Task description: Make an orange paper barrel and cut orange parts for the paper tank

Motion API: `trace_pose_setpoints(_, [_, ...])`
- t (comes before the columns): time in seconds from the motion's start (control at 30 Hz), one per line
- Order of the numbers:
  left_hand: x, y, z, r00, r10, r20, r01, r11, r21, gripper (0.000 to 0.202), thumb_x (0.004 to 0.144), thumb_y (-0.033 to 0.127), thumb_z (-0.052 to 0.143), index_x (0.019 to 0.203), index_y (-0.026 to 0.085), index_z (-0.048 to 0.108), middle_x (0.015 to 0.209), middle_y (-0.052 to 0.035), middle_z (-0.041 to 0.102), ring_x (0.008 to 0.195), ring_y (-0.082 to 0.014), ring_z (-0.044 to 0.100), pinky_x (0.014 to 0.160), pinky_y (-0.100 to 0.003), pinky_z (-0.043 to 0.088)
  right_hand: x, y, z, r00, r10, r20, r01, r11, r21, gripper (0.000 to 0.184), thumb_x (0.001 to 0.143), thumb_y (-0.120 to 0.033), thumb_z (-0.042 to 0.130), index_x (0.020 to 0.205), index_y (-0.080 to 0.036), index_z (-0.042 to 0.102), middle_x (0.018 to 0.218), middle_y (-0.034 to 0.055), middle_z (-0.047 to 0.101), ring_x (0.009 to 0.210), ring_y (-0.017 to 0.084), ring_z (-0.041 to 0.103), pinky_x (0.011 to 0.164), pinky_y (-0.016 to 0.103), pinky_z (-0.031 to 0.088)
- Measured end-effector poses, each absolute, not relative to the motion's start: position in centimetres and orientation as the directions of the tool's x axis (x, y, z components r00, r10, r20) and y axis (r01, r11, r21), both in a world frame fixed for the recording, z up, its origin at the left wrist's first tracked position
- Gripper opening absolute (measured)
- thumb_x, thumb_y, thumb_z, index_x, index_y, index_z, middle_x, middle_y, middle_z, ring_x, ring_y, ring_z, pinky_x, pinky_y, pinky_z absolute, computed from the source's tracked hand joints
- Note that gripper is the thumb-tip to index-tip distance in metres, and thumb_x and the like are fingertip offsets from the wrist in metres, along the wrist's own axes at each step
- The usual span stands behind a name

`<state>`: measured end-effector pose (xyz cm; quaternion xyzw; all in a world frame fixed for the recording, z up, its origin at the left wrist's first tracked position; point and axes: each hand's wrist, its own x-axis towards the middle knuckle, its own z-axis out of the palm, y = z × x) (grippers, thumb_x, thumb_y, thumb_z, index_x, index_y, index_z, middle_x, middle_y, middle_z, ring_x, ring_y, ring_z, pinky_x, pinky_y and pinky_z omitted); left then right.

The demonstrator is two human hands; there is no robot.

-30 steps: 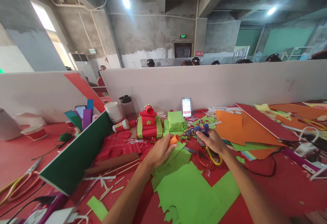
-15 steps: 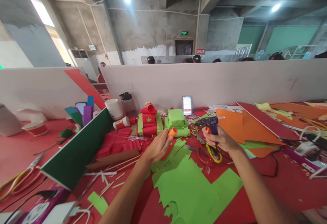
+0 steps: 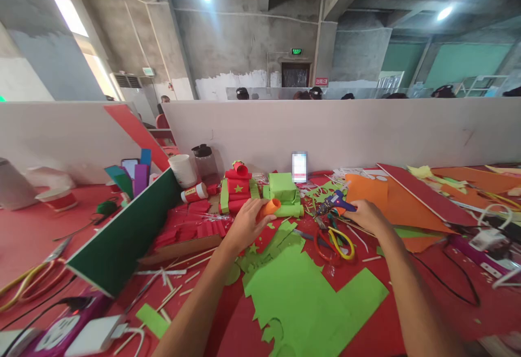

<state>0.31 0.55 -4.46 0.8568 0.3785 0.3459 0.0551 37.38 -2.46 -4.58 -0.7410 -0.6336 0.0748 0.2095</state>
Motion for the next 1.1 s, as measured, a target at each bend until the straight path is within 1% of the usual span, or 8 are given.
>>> trace_pose_setpoints(0.17, [0.4, 0.6, -4.7, 0.481, 0.672, 0.563, 0.619, -0.715, 0.326, 0.038, 0.094, 0.049, 0.049, 0.115, 0.018, 0.053, 0.095, -0.0066, 0.060, 0.089, -0.0228, 0.056, 0.082, -0.036, 0.047, 37.7, -1.9, -6.0, 0.237, 0.970, 0.054, 0.911, -0.203, -0.359, 0.023, 0.076, -0.043, 0.064, 0.080, -0.020, 0.067, 0.075, 0.0064, 0.070, 0.068, 0.023, 0.064, 0.055, 0.025, 0.035])
trace_pose_setpoints(0.37, [0.5, 0.6, -4.7, 0.502, 0.656, 0.564, 0.609, -0.731, 0.308, 0.036, 0.094, 0.048, 0.051, 0.115, 0.019, 0.053, 0.097, -0.0066, 0.061, 0.090, -0.0230, 0.056, 0.081, -0.035, 0.047, 37.9, -1.4, -7.3, 0.198, 0.979, 0.048, 0.921, -0.169, -0.352, 0.021, 0.072, -0.032, 0.071, 0.086, -0.020, 0.063, 0.089, 0.0081, 0.072, 0.083, 0.025, 0.067, 0.066, 0.027, 0.042])
trace_pose_setpoints(0.53, [0.3, 0.7, -4.7, 0.493, 0.666, 0.559, 0.613, -0.723, 0.320, 0.034, 0.092, 0.046, 0.054, 0.112, 0.019, 0.053, 0.098, -0.0062, 0.062, 0.090, -0.0228, 0.057, 0.081, -0.035, 0.047, 37.1, -2.4, -5.7, 0.143, 0.971, 0.191, 0.947, -0.079, -0.311, 0.033, 0.073, -0.040, 0.072, 0.097, -0.019, 0.064, 0.103, 0.0136, 0.069, 0.098, 0.030, 0.064, 0.077, 0.031, 0.045])
trace_pose_setpoints(0.63, [0.2, 0.7, -4.6, 0.479, 0.676, 0.559, 0.622, -0.711, 0.328, 0.032, 0.092, 0.045, 0.054, 0.111, 0.019, 0.053, 0.097, -0.0063, 0.061, 0.091, -0.0229, 0.057, 0.081, -0.035, 0.047, 33.5, -3.5, -3.9, -0.037, 0.974, 0.223, 0.935, 0.113, -0.336, 0.027, 0.083, -0.040, 0.063, 0.101, -0.020, 0.066, 0.105, 0.0116, 0.069, 0.093, 0.026, 0.065, 0.075, 0.030, 0.046])
trace_pose_setpoints(0.73, [0.1, 0.8, -4.7, 0.463, 0.688, 0.558, 0.626, -0.700, 0.344, 0.031, 0.092, 0.045, 0.054, 0.110, 0.020, 0.053, 0.097, -0.0058, 0.061, 0.090, -0.0226, 0.058, 0.081, -0.035, 0.047, 27.9, -4.5, -3.0, -0.348, 0.930, 0.115, 0.824, 0.362, -0.436, 0.022, 0.091, -0.038, 0.055, 0.101, -0.025, 0.069, 0.100, 0.0046, 0.073, 0.088, 0.022, 0.067, 0.074, 0.028, 0.046])
trace_pose_setpoints(0.83, [0.0, 1.0, -4.9, 0.439, 0.694, 0.571, 0.628, -0.691, 0.357, 0.030, 0.092, 0.044, 0.054, 0.110, 0.020, 0.054, 0.098, -0.0062, 0.062, 0.092, -0.0229, 0.059, 0.081, -0.034, 0.048, 22.8, -5.0, -3.4, -0.520, 0.850, 0.078, 0.778, 0.510, -0.367, 0.018, 0.090, -0.035, 0.059, 0.099, -0.025, 0.071, 0.100, 0.0056, 0.074, 0.093, 0.024, 0.067, 0.077, 0.029, 0.044])
trace_pose_setpoints(0.97, [-0.1, 1.2, -5.0, 0.430, 0.697, 0.574, 0.630, -0.687, 0.362, 0.029, 0.092, 0.039, 0.056, 0.113, 0.020, 0.054, 0.100, -0.0068, 0.063, 0.096, -0.0238, 0.060, 0.083, -0.035, 0.048, 19.7, -4.7, -5.0, -0.613, 0.789, 0.030, 0.749, 0.593, -0.295, 0.023, 0.087, -0.032, 0.065, 0.108, -0.022, 0.067, 0.105, 0.0100, 0.071, 0.096, 0.027, 0.065, 0.076, 0.030, 0.043])
trace_pose_setpoints(1.1, [-0.2, 1.4, -5.0, 0.431, 0.695, 0.575, 0.628, -0.689, 0.362, 0.030, 0.091, 0.037, 0.057, 0.115, 0.020, 0.054, 0.101, -0.0071, 0.063, 0.097, -0.0240, 0.060, 0.083, -0.035, 0.049, 19.5, -3.9, -6.1, -0.599, 0.800, -0.024, 0.751, 0.551, -0.364, 0.019, 0.084, -0.026, 0.067, 0.103, -0.020, 0.065, 0.100, 0.0074, 0.068, 0.087, 0.023, 0.063, 0.071, 0.027, 0.040])
